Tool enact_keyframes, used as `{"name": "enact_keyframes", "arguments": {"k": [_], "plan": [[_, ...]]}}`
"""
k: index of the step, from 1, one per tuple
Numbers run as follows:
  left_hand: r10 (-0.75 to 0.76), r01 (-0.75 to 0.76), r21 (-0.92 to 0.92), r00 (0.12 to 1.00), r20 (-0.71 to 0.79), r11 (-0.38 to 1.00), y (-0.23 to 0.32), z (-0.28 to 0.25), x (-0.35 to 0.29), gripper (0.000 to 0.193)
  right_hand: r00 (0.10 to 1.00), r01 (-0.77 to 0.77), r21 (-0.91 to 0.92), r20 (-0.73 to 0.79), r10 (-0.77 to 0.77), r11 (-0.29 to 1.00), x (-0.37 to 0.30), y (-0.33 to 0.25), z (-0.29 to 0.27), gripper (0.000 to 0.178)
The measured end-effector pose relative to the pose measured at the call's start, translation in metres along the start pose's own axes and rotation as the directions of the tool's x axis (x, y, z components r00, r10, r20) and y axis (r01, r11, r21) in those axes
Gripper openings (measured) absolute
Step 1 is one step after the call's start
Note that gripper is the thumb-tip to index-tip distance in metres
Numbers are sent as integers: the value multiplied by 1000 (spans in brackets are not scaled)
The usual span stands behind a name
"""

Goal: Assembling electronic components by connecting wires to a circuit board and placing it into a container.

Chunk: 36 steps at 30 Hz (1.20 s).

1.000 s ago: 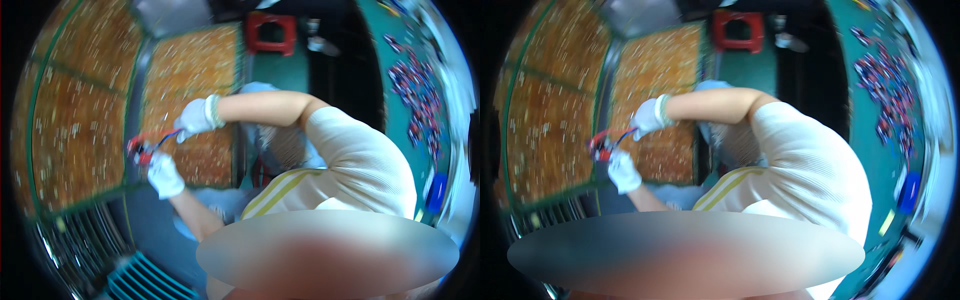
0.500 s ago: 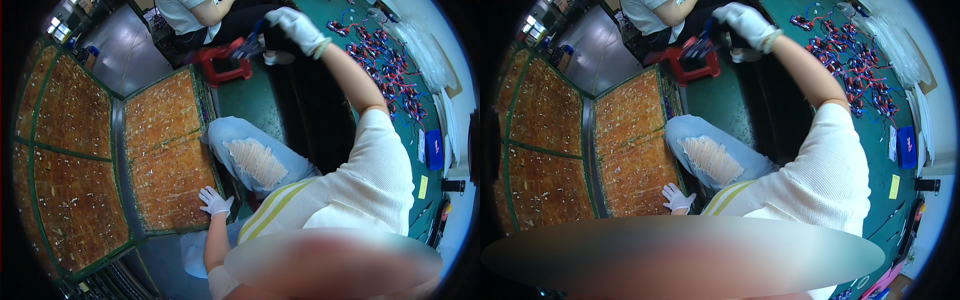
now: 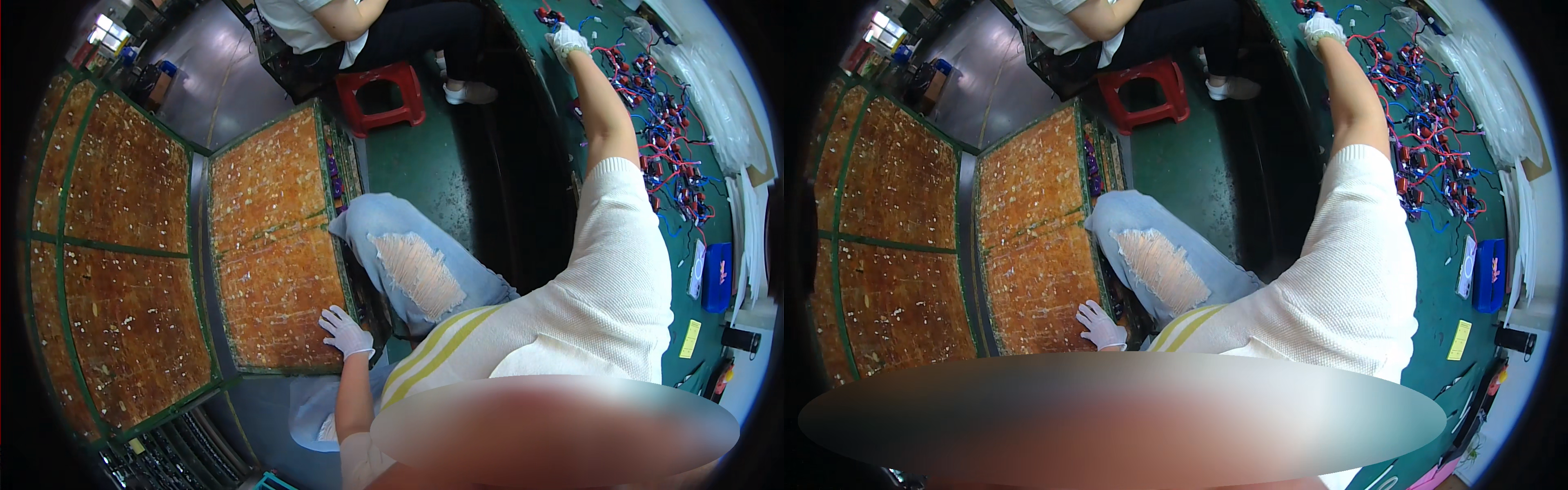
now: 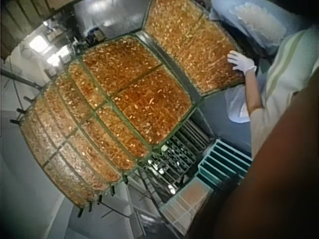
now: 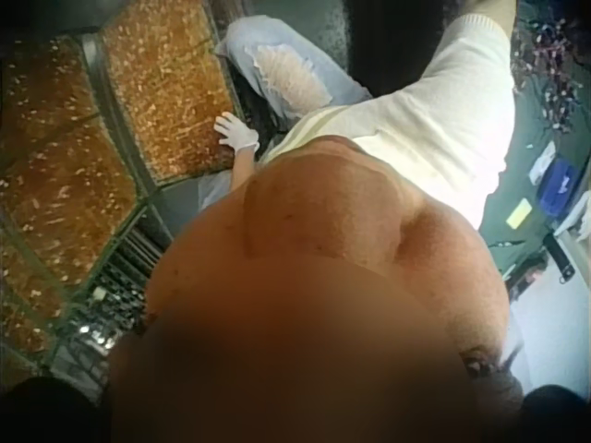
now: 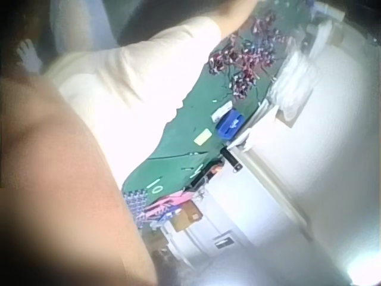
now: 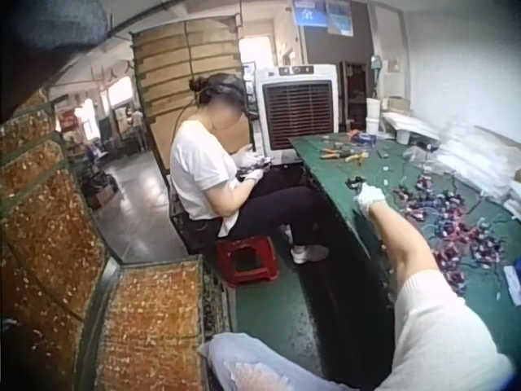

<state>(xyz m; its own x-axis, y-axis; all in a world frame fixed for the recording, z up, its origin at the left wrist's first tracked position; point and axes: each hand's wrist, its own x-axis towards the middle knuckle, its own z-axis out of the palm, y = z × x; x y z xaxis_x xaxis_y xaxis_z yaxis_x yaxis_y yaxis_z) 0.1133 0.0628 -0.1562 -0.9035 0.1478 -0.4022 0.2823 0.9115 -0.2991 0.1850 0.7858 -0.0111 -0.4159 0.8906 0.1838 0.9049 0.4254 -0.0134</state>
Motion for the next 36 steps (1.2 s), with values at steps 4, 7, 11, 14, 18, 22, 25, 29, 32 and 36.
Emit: {"name": "enact_keyframes", "arguments": {"k": [4, 7, 11, 14, 18, 22, 25, 29, 32, 36], "plan": [[135, -146, -210, 989, -66, 967, -18, -54, -12, 92, 977, -4, -86, -212, -15, 996, -22, -22, -58, 45], [282, -350, -307, 928, -245, 885, -50, -85, -5, 87, 957, 151, 87, -262, -123, 985, 6, -19, -46, 55], [219, -367, -370, 897, -384, 853, -112, -160, -29, 63, 918, 393, 488, -257, -302, 780, 18, -92, -12, 59], [48, -235, -337, 876, -480, 912, -163, -205, -41, 49, 803, 547, 662, -243, -544, 512, -80, -206, -30, 41], [-324, 147, -317, 701, -635, 937, -212, -236, -48, 36, 468, 690, 665, -108, -877, 286, -179, -314, -14, 37], [-456, 661, 68, 584, -672, 747, -254, -274, -38, 31, 142, 880, 472, -142, -980, 59, -250, -395, 28, 44], [-294, 783, 368, 554, -779, 502, -317, -272, -28, 28, -116, 863, 505, 173, -978, -13, -294, -451, 59, 53], [-418, 765, 512, 642, -643, 390, -354, -291, -29, 41, -219, 976, 67, 343, -914, -209, -327, -483, 96, 69], [-139, 690, 465, 628, -766, 554, -315, -275, -35, 40, -398, 888, -155, 211, -893, -433, -333, -501, 145, 49], [-133, 212, 30, 714, -687, 977, -223, -218, 5, 49, -424, 728, -433, 325, -845, -531, -315, -539, 208, 42]]}}
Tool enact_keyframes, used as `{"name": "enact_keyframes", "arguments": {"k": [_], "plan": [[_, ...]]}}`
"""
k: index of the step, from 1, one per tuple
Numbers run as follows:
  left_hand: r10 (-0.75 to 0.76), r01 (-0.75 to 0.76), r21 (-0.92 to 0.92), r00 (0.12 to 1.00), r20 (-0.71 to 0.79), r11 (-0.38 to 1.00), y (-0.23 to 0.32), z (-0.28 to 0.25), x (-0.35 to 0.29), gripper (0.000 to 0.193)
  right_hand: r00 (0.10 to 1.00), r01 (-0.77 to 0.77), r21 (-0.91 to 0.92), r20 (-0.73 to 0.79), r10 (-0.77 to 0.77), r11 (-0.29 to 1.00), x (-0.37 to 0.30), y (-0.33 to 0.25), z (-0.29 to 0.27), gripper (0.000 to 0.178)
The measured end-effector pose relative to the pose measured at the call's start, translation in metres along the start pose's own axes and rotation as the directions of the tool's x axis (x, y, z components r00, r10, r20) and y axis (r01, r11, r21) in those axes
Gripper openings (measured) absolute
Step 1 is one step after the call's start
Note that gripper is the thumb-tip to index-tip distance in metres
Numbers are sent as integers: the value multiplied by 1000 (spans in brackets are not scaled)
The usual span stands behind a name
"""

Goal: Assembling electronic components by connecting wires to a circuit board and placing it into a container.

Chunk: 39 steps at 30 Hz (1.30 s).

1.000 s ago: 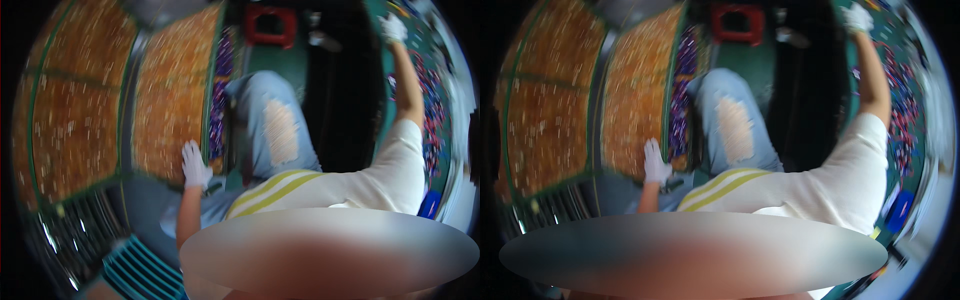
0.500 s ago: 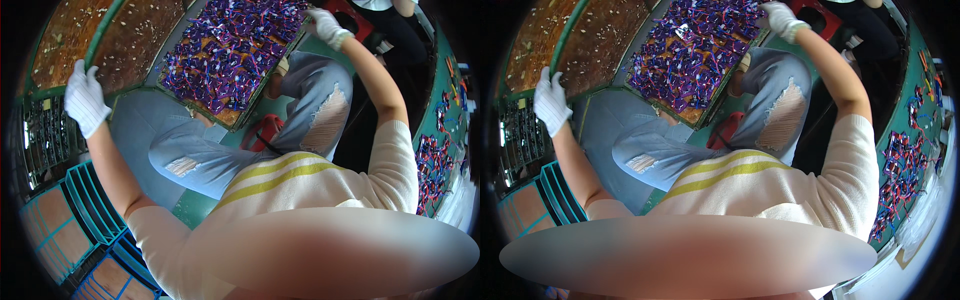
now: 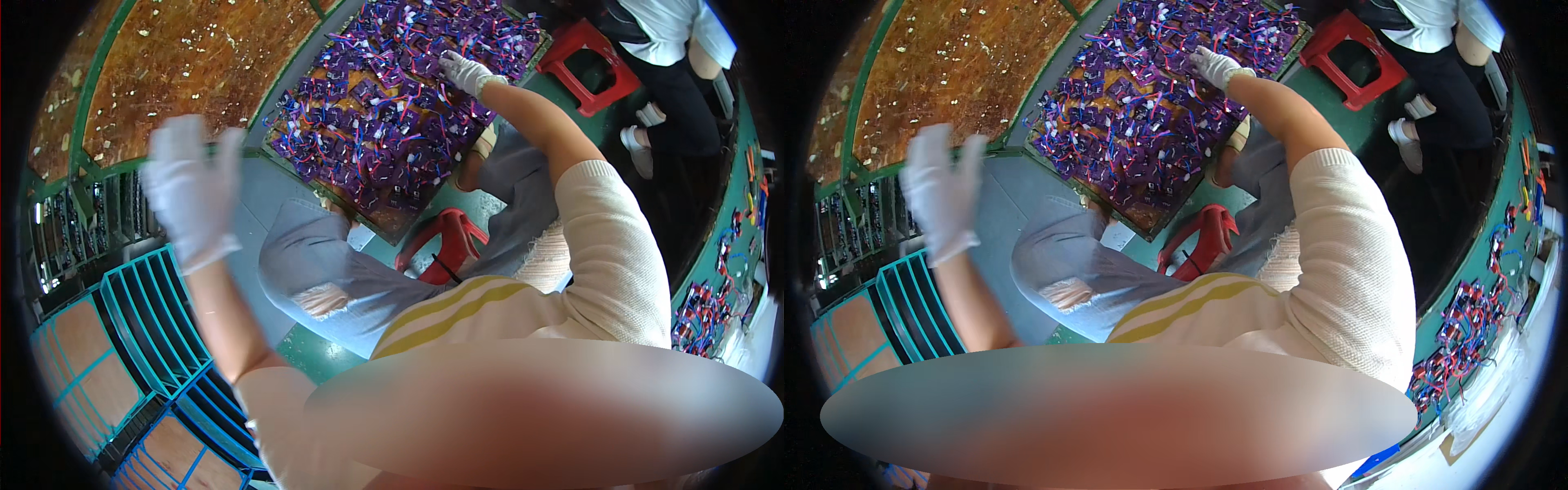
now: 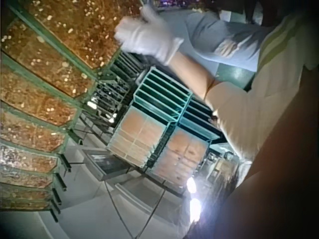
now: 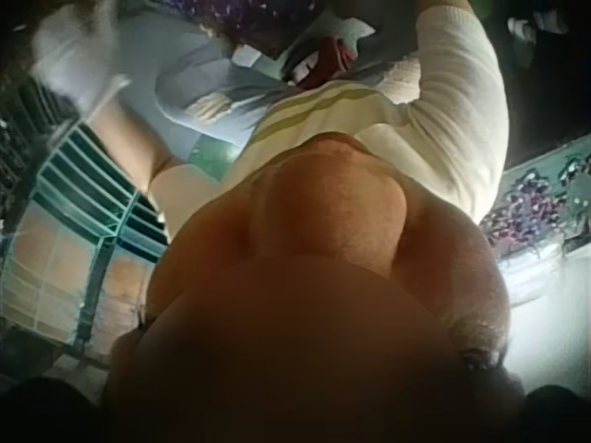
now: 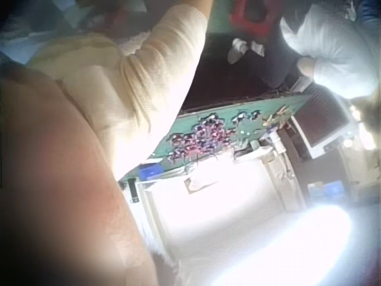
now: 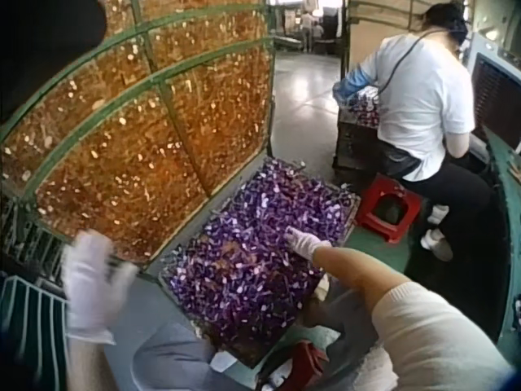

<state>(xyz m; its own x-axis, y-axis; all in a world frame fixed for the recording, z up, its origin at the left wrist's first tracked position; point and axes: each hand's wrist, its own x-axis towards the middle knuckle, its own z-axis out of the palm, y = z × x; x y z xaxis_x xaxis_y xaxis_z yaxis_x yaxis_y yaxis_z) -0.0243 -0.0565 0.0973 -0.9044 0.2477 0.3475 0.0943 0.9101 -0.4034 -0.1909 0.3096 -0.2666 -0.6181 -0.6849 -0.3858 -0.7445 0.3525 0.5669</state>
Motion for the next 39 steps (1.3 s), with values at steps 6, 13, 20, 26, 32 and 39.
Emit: {"name": "enact_keyframes", "arguments": {"k": [6, 13, 20, 26, 32, 39], "plan": [[59, 84, -620, 977, 207, 780, 85, 105, -53, 52, 979, -180, 383, 163, 125, 906, 26, 22, -24, 26], [42, 195, -696, 950, 308, 691, 100, 134, -36, 48, 881, -303, 320, 452, 136, 898, 32, 24, -35, 22], [-7, 231, -612, 938, 345, 756, 87, 125, -45, 48, 945, -164, 165, 309, 107, 973, 32, 45, -59, 19], [15, 301, -605, 888, 460, 737, 85, 113, -45, 52, 787, -601, 461, 199, 584, 653, 3, 104, -102, 37], [-38, 349, -632, 891, 452, 692, 80, 119, -45, 50, 839, -423, 886, 304, 451, 190, 23, 73, -131, 52], [-52, 423, -582, 836, 546, 695, 75, 131, -36, 54, 972, -233, 859, 208, 106, 455, 53, 2, -174, 38]]}}
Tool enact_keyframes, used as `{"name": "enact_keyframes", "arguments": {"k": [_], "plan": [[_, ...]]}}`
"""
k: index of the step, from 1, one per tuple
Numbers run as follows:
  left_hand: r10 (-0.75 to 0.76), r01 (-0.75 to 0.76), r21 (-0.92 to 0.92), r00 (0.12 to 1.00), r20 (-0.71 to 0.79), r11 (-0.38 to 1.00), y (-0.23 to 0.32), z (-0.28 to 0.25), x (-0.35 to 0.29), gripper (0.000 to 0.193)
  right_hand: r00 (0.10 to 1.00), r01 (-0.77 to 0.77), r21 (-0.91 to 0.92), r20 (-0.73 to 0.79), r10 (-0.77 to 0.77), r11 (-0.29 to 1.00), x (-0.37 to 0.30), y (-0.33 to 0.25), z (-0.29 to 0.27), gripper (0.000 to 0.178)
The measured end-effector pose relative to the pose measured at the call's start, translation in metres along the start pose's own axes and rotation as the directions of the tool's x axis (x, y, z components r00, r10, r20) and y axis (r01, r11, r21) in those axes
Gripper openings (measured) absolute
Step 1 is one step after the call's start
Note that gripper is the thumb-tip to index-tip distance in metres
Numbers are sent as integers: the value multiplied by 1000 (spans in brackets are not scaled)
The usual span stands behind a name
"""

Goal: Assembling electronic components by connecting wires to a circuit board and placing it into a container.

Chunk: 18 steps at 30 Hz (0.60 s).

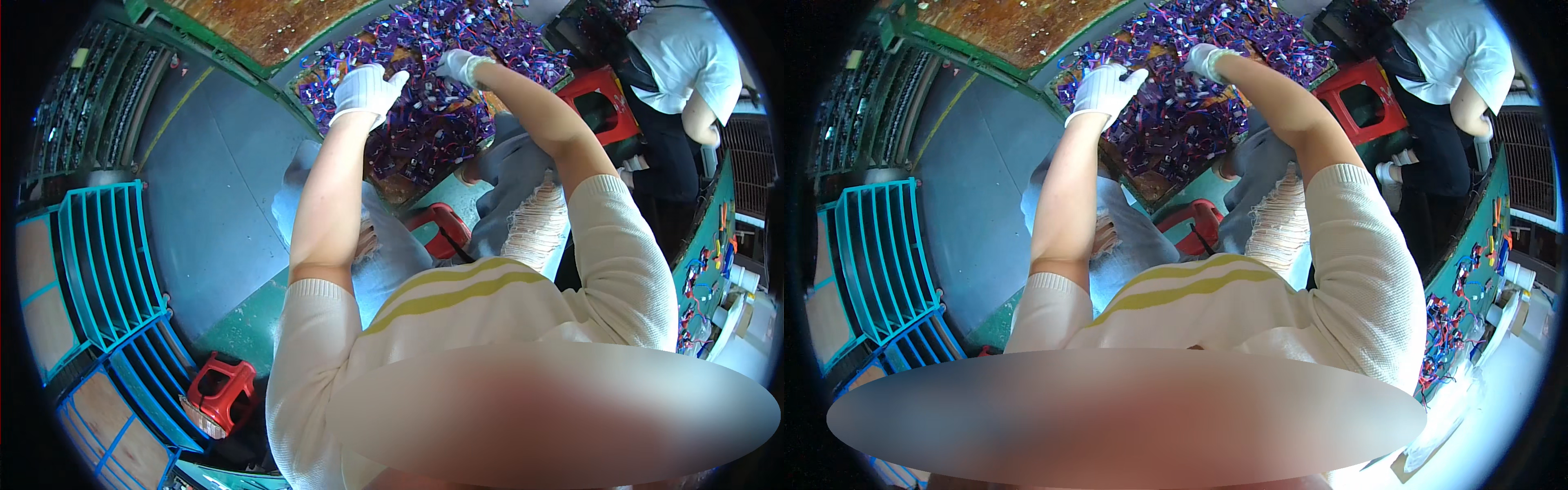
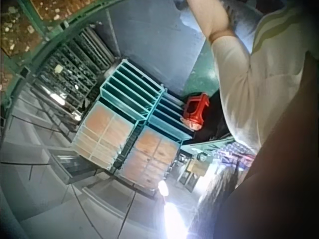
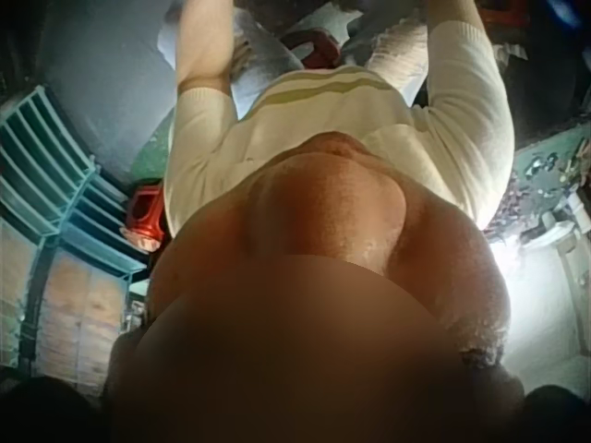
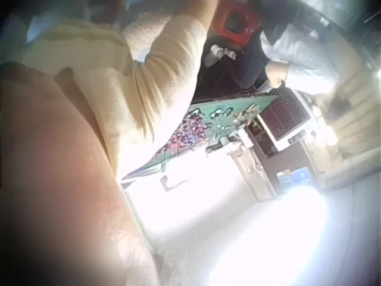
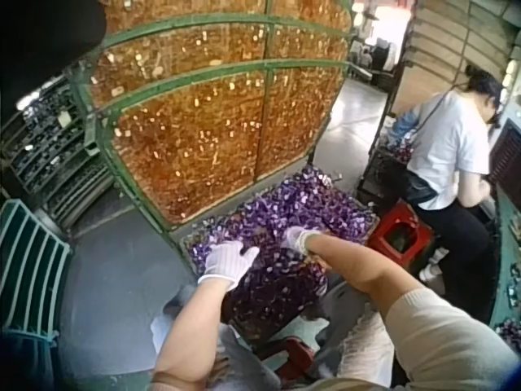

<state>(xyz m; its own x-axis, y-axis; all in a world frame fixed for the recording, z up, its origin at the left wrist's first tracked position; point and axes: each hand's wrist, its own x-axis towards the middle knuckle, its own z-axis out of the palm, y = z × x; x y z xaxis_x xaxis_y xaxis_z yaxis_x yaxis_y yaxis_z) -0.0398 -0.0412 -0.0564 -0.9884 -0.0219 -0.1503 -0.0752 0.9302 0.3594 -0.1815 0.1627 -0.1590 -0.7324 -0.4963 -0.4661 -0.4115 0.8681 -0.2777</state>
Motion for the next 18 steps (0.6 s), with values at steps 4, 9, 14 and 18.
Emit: {"name": "enact_keyframes", "arguments": {"k": [4, 9, 14, 18], "plan": [[8, -8, 10, 998, -55, 1000, -14, 9, -3, 55, 995, 27, -295, -83, -54, 955, -20, -43, -11, 31], [2, -4, -26, 997, -71, 1000, -16, 3, -5, 55, 937, 24, -202, -336, -93, 979, -65, -70, -44, 29], [60, -66, -64, 993, -97, 996, -6, 10, 5, 59, 796, 167, -196, -551, -249, 966, -63, -49, -61, 38], [303, -347, -89, 898, -319, 934, 2, 9, -1, 69, 814, 430, 527, -578, -62, 733, -97, -75, -82, 18]]}}
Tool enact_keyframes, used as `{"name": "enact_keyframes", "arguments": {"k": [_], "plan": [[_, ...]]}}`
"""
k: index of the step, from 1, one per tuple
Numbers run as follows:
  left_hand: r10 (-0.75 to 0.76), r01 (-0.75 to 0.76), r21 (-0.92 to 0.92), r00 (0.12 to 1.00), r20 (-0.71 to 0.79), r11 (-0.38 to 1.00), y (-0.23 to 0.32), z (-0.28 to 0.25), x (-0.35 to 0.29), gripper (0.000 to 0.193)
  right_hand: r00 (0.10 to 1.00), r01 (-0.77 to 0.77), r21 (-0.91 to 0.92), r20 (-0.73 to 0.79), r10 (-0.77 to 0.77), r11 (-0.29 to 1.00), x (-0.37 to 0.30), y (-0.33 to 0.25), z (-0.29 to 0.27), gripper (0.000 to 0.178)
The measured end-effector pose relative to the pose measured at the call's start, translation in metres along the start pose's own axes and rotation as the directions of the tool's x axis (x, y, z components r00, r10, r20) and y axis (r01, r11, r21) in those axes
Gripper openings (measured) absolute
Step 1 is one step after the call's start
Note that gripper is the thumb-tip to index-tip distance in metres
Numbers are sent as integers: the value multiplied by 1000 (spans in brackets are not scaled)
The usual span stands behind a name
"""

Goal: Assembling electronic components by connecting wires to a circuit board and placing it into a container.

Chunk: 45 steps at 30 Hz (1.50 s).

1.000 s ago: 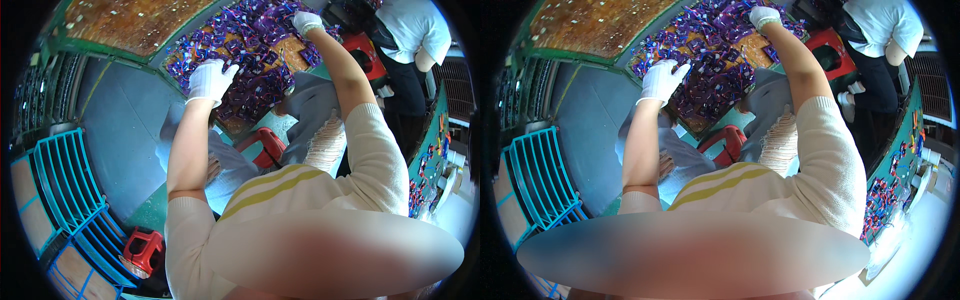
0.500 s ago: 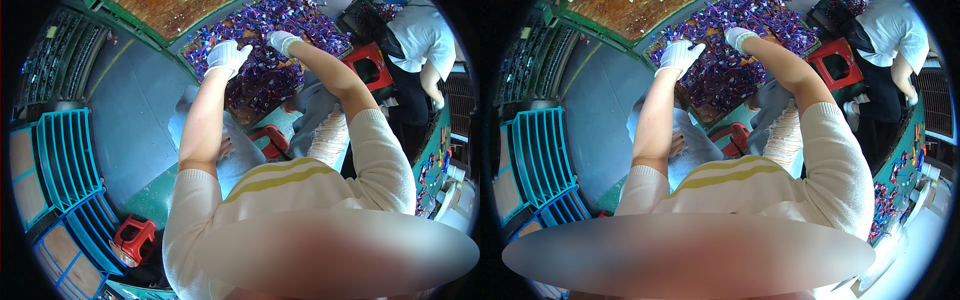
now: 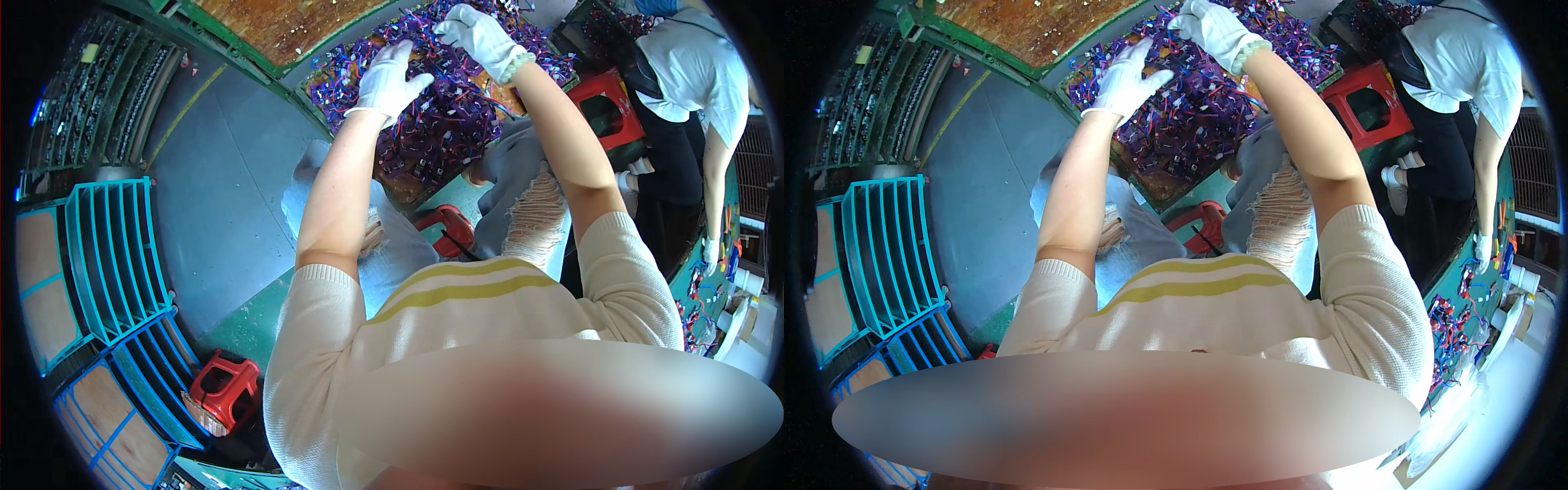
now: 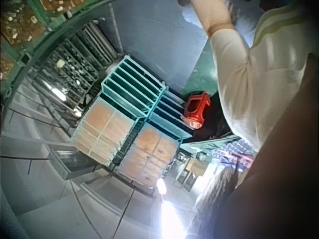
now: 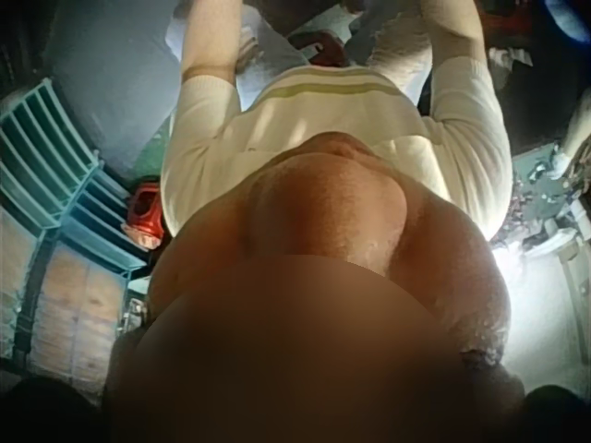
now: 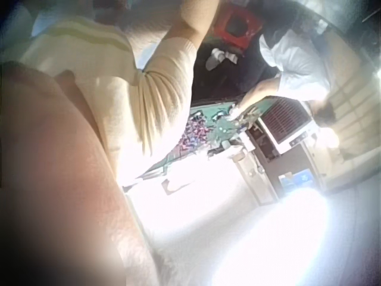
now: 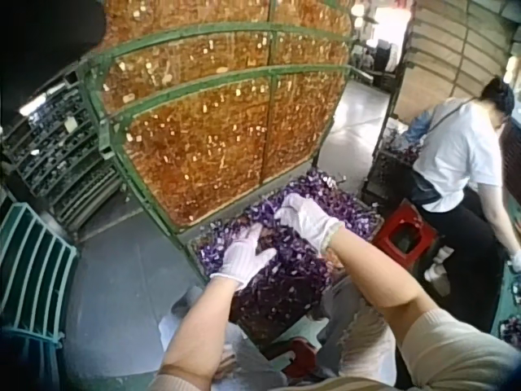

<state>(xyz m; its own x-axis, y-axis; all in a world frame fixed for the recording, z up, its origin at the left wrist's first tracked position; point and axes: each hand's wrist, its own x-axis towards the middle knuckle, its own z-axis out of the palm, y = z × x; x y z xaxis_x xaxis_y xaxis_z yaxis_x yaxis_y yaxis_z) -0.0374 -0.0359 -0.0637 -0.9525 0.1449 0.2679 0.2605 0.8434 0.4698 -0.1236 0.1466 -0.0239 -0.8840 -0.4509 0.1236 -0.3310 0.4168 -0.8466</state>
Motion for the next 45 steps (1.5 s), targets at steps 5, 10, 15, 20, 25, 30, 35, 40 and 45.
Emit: {"name": "enact_keyframes", "arguments": {"k": [5, 10, 15, 20, 25, 30, 35, 40, 45], "plan": [[3, 4, -222, 999, 34, 975, 17, -12, 4, 72, 993, -25, 517, 111, -38, 856, -26, -52, -19, 10], [-85, 163, -635, 985, 152, 755, 29, -30, 4, 68, 936, 160, 805, 61, -347, 572, -23, -27, -31, 15], [167, -136, 117, 933, -320, 984, 36, -41, 4, 47, 852, -421, 834, 499, -160, 357, -31, -4, -54, 42], [266, -57, 523, 905, -334, 850, 47, -46, 4, 59, 598, -630, 527, 798, -76, 570, -49, -16, -25, 40], [428, -188, 611, 861, -274, 769, 28, -39, 10, 44, 742, -452, 420, 666, 71, 787, -55, -13, -5, 32], [101, -135, 354, 988, 112, 925, 19, -35, 11, 49, 761, 569, -562, 82, -644, 600, -40, 23, 5, 12], [-30, 498, -617, 793, 609, 609, 38, -36, 0, 57, 749, 497, -765, 141, -648, 409, -45, -9, -7, 21], [519, 735, -644, 643, 563, -211, 42, -30, -20, 59, 594, 549, -702, -54, -803, 453, -51, -22, -16, 39], [724, 738, -353, 660, 202, -575, 62, -13, -31, 60, 586, 554, -557, -268, -765, 619, -62, -44, -14, 29]]}}
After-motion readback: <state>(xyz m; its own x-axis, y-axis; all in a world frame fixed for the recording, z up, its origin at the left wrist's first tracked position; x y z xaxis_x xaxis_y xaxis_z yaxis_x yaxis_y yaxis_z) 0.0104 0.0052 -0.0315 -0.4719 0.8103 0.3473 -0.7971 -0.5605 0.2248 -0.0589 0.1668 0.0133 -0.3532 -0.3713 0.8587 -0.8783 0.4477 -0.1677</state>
